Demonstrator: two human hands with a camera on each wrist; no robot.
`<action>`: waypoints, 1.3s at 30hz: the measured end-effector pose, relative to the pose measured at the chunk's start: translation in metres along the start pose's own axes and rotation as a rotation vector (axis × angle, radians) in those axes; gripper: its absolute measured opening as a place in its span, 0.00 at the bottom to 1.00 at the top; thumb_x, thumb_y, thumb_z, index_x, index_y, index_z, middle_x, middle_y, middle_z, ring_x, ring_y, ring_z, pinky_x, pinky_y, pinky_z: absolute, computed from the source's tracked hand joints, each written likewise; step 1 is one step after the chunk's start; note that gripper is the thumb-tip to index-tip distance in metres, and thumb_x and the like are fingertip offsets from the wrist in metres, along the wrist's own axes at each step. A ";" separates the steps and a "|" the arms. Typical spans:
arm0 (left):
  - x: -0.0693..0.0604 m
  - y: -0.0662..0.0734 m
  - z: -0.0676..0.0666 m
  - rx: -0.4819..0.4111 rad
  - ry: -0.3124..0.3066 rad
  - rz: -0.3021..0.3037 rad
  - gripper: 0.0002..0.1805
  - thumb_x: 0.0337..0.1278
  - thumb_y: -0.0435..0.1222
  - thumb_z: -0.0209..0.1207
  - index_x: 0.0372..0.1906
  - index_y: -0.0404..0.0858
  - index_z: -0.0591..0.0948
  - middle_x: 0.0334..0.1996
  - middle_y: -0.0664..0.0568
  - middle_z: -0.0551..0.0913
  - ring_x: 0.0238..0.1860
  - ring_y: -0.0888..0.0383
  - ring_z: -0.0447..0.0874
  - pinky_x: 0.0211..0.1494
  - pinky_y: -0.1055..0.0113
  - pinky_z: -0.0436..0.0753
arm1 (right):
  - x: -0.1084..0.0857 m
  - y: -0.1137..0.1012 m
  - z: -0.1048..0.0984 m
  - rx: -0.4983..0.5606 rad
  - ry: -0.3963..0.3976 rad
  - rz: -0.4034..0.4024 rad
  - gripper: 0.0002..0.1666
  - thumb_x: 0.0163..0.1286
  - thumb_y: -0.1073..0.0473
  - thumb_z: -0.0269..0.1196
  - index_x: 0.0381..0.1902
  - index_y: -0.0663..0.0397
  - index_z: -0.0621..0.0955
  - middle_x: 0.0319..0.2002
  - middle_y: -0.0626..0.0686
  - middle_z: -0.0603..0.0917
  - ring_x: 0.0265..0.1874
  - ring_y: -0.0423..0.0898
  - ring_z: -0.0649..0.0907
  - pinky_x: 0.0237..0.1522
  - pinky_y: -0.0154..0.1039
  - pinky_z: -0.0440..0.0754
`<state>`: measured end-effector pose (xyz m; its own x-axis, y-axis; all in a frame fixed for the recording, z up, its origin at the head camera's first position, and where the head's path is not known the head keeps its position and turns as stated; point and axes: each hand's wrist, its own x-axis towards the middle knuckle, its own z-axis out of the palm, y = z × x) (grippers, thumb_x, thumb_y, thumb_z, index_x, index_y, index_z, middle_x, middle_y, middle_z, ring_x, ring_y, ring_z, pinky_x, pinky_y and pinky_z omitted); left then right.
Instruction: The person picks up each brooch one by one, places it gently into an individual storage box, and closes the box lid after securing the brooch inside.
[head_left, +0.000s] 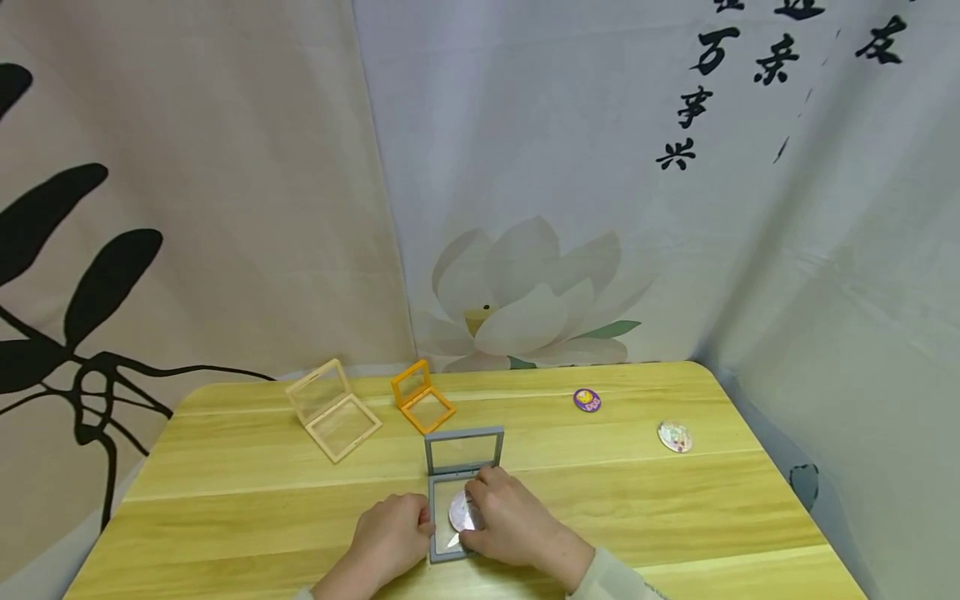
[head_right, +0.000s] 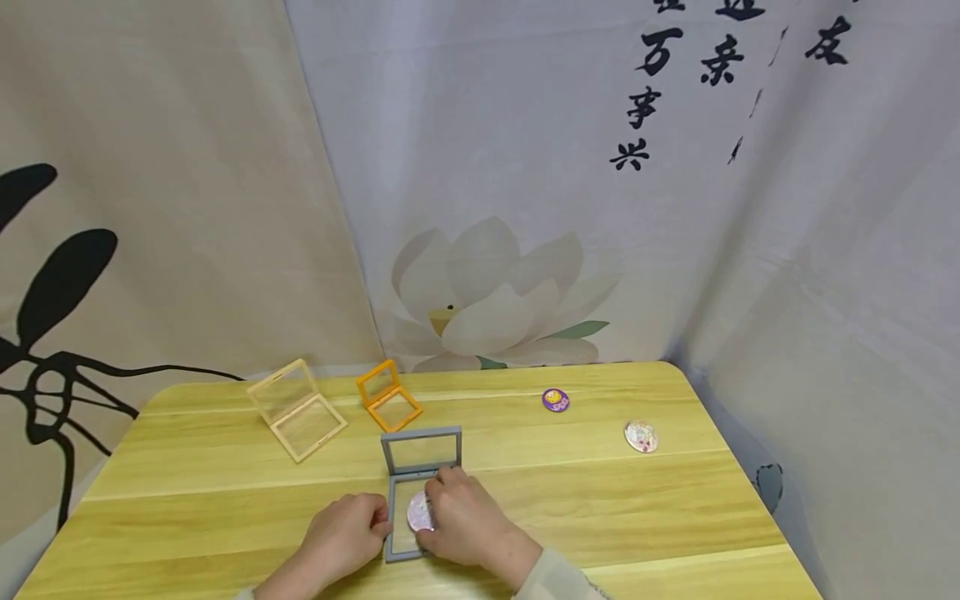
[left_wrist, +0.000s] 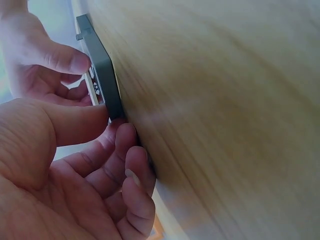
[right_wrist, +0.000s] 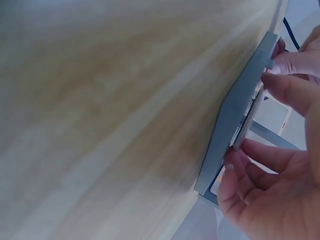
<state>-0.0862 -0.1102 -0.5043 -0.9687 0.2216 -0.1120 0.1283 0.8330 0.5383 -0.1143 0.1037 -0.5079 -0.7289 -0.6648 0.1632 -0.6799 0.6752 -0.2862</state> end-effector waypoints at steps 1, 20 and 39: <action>0.000 0.000 0.000 0.000 0.002 0.000 0.19 0.59 0.35 0.70 0.20 0.48 0.72 0.16 0.59 0.69 0.20 0.59 0.67 0.24 0.61 0.64 | 0.000 0.000 0.001 -0.010 0.001 -0.003 0.27 0.60 0.47 0.77 0.49 0.60 0.85 0.40 0.46 0.79 0.39 0.38 0.76 0.44 0.32 0.79; -0.002 -0.002 0.002 -0.023 0.019 0.007 0.19 0.58 0.34 0.71 0.19 0.48 0.72 0.16 0.60 0.69 0.19 0.60 0.67 0.23 0.62 0.64 | -0.003 -0.001 -0.035 0.092 0.139 -0.011 0.22 0.70 0.53 0.72 0.55 0.61 0.84 0.49 0.51 0.83 0.49 0.44 0.82 0.53 0.40 0.83; -0.002 0.000 0.004 -0.010 0.048 0.004 0.19 0.57 0.34 0.70 0.19 0.48 0.71 0.16 0.60 0.68 0.20 0.59 0.67 0.24 0.61 0.63 | 0.010 0.015 -0.067 0.065 0.435 0.018 0.16 0.64 0.58 0.74 0.48 0.58 0.87 0.46 0.50 0.84 0.46 0.47 0.84 0.41 0.43 0.85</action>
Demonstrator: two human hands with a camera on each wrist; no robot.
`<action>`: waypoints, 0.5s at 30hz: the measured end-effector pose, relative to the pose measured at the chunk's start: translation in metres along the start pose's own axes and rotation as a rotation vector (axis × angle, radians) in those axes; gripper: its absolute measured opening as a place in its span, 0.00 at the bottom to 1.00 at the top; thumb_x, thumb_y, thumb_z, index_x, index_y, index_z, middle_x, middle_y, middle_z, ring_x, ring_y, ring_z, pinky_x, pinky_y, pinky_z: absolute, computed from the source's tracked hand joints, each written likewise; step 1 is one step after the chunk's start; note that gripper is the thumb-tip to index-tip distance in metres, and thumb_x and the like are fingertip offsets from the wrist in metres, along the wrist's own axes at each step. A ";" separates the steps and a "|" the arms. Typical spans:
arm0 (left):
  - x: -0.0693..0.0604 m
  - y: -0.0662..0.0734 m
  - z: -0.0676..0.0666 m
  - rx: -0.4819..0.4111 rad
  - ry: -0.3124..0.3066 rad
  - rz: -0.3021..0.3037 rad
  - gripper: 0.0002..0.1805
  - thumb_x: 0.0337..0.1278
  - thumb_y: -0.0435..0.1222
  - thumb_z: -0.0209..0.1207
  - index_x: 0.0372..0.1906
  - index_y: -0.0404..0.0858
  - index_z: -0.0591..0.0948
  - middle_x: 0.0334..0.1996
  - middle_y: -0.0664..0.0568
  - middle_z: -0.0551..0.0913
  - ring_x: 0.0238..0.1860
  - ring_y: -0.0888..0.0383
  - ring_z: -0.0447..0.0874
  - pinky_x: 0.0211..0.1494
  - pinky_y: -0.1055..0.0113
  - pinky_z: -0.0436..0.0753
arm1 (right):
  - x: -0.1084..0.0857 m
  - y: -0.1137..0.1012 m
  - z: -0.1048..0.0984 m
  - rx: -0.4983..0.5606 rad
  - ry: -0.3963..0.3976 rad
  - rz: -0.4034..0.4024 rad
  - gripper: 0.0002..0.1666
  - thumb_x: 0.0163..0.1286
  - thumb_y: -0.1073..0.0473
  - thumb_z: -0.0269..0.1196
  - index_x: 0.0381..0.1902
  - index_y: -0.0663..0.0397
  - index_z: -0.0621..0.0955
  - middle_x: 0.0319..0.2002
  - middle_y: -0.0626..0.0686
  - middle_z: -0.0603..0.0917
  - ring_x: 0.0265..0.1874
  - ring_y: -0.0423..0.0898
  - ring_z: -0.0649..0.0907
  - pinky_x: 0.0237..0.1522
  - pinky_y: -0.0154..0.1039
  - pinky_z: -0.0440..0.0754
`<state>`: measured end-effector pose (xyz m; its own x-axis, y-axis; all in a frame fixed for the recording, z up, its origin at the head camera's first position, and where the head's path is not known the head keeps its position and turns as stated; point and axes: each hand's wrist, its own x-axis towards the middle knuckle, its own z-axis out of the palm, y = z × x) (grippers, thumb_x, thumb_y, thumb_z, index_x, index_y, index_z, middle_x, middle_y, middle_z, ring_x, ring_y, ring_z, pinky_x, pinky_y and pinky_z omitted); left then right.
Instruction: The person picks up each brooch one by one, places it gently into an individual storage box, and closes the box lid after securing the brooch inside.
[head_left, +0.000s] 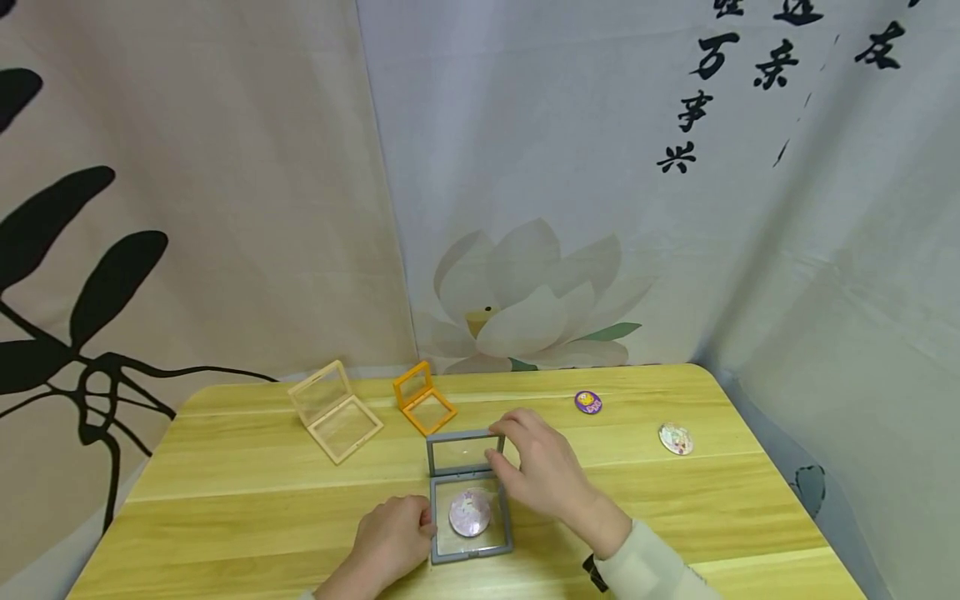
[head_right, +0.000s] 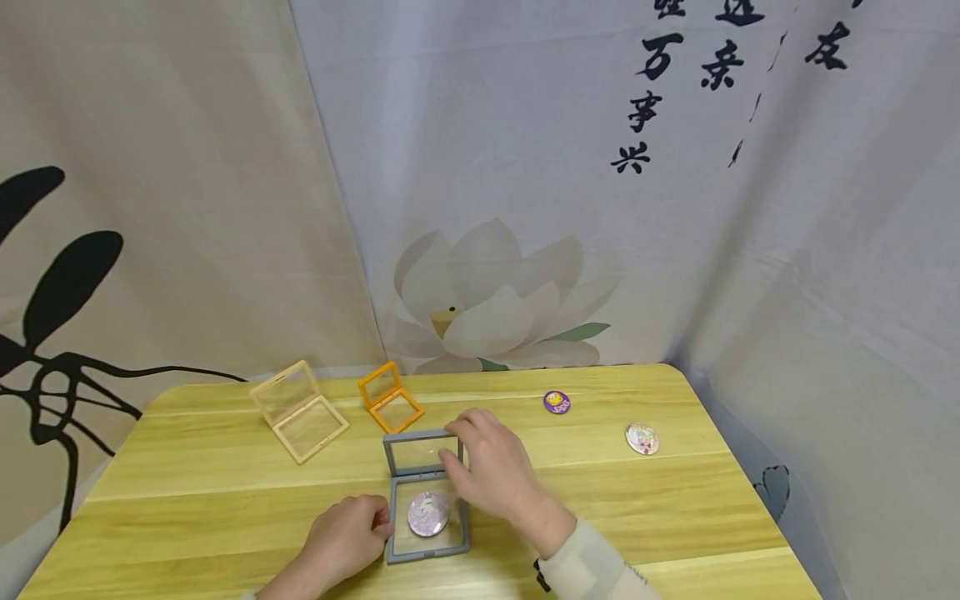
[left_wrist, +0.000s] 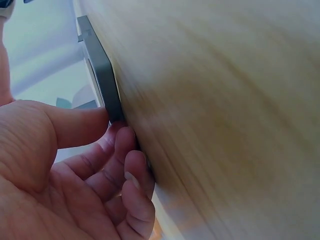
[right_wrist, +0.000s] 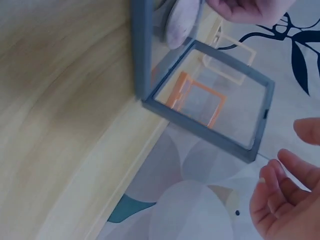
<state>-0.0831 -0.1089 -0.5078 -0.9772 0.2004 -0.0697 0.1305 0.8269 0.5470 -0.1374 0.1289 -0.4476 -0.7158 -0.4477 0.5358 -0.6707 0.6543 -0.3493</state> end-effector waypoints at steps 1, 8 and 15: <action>0.000 0.000 0.000 0.001 0.001 0.001 0.19 0.57 0.34 0.70 0.19 0.48 0.71 0.16 0.60 0.68 0.20 0.59 0.67 0.24 0.61 0.63 | 0.000 0.002 0.001 -0.001 -0.006 0.013 0.17 0.64 0.58 0.74 0.48 0.58 0.87 0.46 0.50 0.84 0.46 0.47 0.84 0.42 0.44 0.85; 0.001 0.001 -0.001 0.004 0.001 -0.001 0.20 0.58 0.34 0.70 0.19 0.48 0.71 0.16 0.60 0.67 0.20 0.59 0.67 0.24 0.61 0.63 | -0.003 0.013 0.007 0.018 -0.076 0.122 0.19 0.68 0.57 0.72 0.54 0.59 0.85 0.49 0.50 0.84 0.46 0.45 0.83 0.43 0.43 0.85; 0.001 0.000 0.000 -0.007 -0.001 -0.008 0.20 0.57 0.34 0.70 0.19 0.48 0.71 0.16 0.60 0.67 0.20 0.59 0.67 0.24 0.61 0.63 | -0.007 0.017 0.010 0.002 -0.085 0.114 0.13 0.74 0.60 0.67 0.54 0.58 0.86 0.48 0.50 0.85 0.45 0.45 0.84 0.43 0.44 0.85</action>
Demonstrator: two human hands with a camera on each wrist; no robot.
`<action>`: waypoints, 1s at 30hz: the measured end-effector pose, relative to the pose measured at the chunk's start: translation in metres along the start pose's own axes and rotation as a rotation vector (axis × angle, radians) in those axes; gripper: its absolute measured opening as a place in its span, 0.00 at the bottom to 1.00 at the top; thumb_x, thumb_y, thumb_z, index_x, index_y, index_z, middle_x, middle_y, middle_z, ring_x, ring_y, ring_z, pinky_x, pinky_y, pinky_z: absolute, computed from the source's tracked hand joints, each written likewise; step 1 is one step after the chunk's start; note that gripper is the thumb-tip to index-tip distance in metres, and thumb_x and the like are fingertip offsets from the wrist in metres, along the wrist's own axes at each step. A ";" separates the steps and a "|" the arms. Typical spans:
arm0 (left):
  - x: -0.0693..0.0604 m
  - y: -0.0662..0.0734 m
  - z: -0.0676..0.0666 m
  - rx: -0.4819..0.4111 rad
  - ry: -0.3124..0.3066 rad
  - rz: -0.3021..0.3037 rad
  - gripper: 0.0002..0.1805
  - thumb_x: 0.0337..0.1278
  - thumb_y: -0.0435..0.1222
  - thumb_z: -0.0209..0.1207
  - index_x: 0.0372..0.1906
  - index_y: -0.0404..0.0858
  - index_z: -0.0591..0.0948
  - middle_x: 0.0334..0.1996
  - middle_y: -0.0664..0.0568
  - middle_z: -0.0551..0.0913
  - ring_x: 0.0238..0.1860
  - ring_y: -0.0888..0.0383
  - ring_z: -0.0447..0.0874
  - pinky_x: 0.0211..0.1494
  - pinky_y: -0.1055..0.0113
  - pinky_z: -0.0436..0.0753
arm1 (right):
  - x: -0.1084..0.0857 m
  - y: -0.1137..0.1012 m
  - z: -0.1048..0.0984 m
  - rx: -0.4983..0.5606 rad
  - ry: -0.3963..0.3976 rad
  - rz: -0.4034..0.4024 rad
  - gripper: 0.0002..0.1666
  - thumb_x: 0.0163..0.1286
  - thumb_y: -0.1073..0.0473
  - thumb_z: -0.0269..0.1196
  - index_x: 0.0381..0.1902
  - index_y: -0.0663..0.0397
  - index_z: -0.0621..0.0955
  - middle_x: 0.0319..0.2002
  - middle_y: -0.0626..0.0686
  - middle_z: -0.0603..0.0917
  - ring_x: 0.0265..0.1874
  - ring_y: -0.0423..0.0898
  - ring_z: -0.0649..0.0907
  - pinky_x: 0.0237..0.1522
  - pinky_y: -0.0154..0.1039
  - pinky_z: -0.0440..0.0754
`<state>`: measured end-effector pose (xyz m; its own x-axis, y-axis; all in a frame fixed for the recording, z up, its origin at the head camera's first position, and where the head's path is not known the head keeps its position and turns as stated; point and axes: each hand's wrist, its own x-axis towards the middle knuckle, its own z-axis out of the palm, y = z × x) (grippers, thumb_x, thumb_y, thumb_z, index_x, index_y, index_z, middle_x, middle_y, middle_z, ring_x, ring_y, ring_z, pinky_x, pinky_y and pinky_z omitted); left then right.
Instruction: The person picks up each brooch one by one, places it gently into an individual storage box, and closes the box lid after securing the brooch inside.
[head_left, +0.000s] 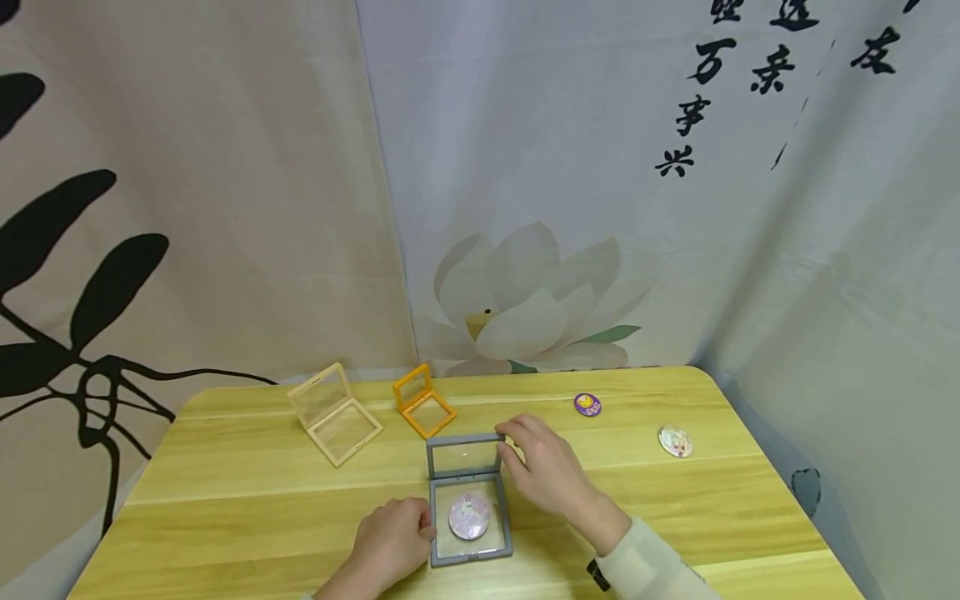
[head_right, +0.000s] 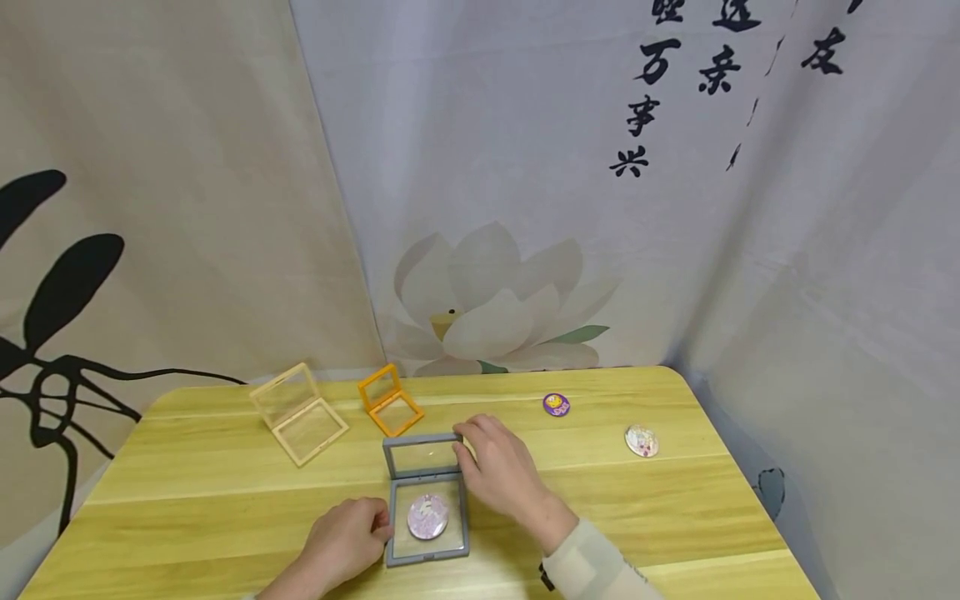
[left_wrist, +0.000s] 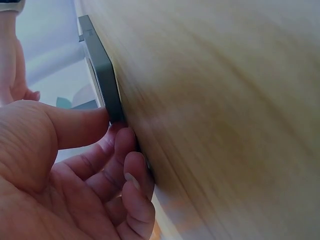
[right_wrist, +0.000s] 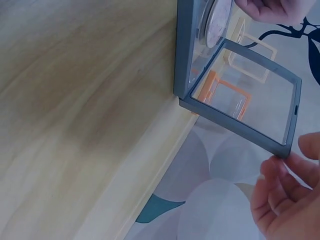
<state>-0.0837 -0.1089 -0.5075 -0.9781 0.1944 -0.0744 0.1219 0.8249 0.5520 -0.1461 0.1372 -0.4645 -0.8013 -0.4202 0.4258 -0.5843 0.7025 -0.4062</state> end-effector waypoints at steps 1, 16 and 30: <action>0.000 0.000 0.000 -0.001 0.001 0.001 0.20 0.57 0.34 0.71 0.19 0.48 0.71 0.16 0.60 0.67 0.20 0.59 0.67 0.24 0.61 0.63 | 0.000 0.000 0.000 -0.002 0.004 -0.005 0.12 0.74 0.60 0.67 0.53 0.58 0.86 0.47 0.50 0.86 0.45 0.45 0.84 0.43 0.44 0.85; 0.002 -0.002 -0.002 -0.005 -0.014 -0.010 0.19 0.58 0.35 0.72 0.20 0.48 0.73 0.16 0.59 0.70 0.21 0.59 0.68 0.25 0.61 0.64 | -0.013 -0.002 -0.001 -0.025 0.043 -0.097 0.12 0.68 0.64 0.73 0.49 0.58 0.87 0.43 0.48 0.86 0.40 0.42 0.84 0.41 0.39 0.85; 0.002 -0.006 -0.001 -0.042 -0.034 -0.014 0.18 0.58 0.35 0.72 0.21 0.47 0.74 0.16 0.59 0.71 0.20 0.59 0.68 0.24 0.62 0.65 | -0.031 -0.005 -0.002 -0.052 0.041 -0.145 0.10 0.66 0.64 0.74 0.46 0.54 0.88 0.40 0.44 0.86 0.39 0.40 0.84 0.41 0.37 0.84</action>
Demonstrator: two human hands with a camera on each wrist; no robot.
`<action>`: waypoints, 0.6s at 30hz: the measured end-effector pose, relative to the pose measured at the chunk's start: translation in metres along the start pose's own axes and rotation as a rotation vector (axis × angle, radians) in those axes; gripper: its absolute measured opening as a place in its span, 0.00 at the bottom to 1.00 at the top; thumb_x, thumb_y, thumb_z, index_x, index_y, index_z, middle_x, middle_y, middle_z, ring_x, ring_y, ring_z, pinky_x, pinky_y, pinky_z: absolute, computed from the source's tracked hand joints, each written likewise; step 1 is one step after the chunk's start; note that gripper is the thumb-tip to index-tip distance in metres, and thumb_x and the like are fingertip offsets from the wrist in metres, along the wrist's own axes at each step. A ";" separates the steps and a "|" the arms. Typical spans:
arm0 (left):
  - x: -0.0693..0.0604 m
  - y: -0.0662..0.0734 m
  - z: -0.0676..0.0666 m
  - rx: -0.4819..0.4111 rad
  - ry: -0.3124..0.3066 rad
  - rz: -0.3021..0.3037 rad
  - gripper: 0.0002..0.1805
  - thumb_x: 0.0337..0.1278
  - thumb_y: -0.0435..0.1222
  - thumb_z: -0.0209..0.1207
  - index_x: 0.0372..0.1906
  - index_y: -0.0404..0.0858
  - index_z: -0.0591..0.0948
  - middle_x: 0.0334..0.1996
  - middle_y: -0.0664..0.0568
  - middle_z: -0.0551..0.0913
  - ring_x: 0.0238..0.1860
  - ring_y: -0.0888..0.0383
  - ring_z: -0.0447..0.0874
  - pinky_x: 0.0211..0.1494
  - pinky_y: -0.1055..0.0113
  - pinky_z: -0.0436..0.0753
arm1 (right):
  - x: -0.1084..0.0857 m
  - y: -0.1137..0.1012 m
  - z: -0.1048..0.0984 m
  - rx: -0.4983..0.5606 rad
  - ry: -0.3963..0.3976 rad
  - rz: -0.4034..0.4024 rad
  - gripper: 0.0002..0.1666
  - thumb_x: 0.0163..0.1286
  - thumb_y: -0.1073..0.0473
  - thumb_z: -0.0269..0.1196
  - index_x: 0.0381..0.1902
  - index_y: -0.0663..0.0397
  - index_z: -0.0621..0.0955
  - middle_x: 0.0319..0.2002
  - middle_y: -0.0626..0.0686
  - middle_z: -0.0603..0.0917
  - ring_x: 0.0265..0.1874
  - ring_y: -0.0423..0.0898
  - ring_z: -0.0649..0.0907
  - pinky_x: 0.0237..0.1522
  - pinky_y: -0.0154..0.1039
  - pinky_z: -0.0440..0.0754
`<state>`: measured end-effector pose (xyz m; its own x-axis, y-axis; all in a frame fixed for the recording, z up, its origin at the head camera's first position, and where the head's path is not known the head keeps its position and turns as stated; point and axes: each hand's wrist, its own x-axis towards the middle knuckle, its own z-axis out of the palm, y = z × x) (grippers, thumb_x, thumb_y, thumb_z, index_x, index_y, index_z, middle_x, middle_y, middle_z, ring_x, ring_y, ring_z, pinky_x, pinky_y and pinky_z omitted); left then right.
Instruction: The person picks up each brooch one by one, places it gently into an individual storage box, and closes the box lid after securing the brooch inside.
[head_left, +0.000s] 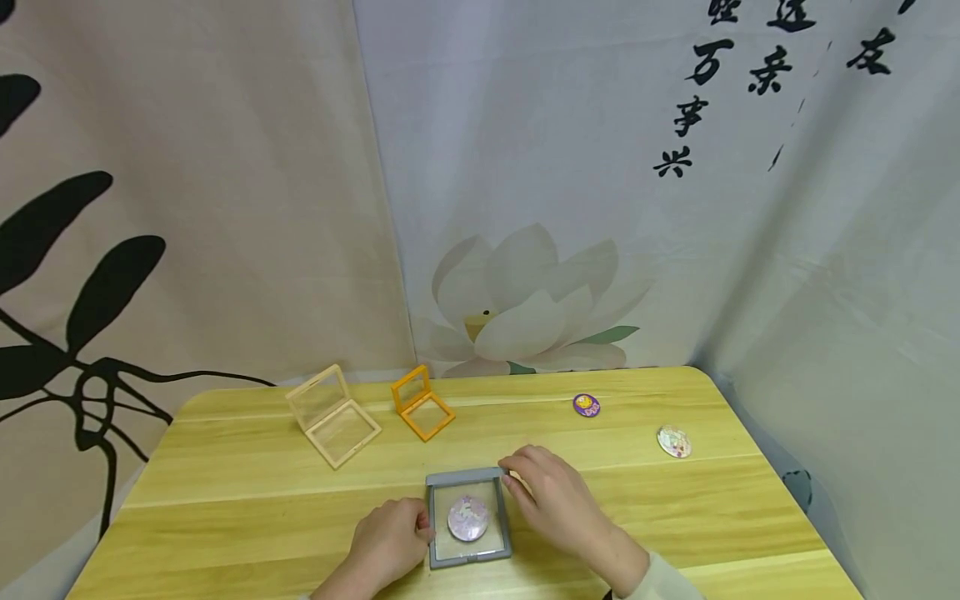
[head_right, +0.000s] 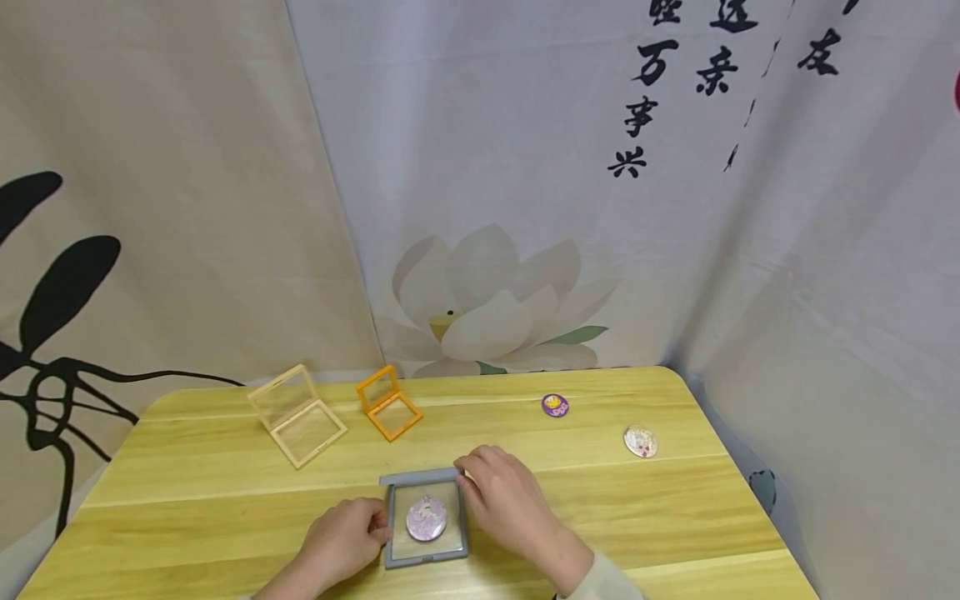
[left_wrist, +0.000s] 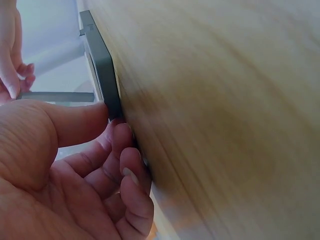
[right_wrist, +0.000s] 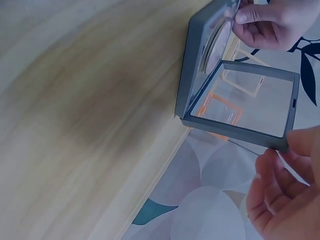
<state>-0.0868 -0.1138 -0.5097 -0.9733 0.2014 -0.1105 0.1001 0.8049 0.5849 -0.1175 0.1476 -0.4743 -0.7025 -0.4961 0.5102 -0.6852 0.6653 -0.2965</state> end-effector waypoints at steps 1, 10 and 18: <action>0.000 0.000 0.000 -0.002 -0.001 -0.001 0.18 0.58 0.35 0.72 0.21 0.47 0.74 0.16 0.59 0.71 0.19 0.59 0.68 0.24 0.62 0.64 | -0.001 0.000 0.000 -0.003 -0.004 -0.003 0.11 0.66 0.64 0.74 0.46 0.55 0.88 0.40 0.44 0.86 0.39 0.41 0.84 0.41 0.38 0.84; 0.001 0.000 0.000 0.014 -0.007 -0.012 0.18 0.59 0.36 0.72 0.21 0.48 0.75 0.16 0.59 0.70 0.20 0.59 0.68 0.24 0.62 0.63 | -0.017 -0.004 0.000 -0.034 -0.005 -0.104 0.12 0.63 0.64 0.76 0.44 0.56 0.87 0.39 0.43 0.85 0.38 0.41 0.83 0.42 0.38 0.83; 0.000 0.000 -0.001 0.008 -0.012 0.024 0.19 0.59 0.35 0.72 0.21 0.48 0.74 0.16 0.60 0.69 0.19 0.60 0.67 0.24 0.63 0.63 | -0.030 -0.008 0.001 -0.025 -0.040 -0.164 0.13 0.61 0.65 0.76 0.43 0.56 0.87 0.37 0.43 0.84 0.38 0.40 0.83 0.44 0.36 0.81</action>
<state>-0.0870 -0.1141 -0.5088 -0.9680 0.2273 -0.1067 0.1249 0.8044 0.5807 -0.0911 0.1569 -0.4882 -0.5893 -0.6206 0.5173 -0.7865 0.5870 -0.1918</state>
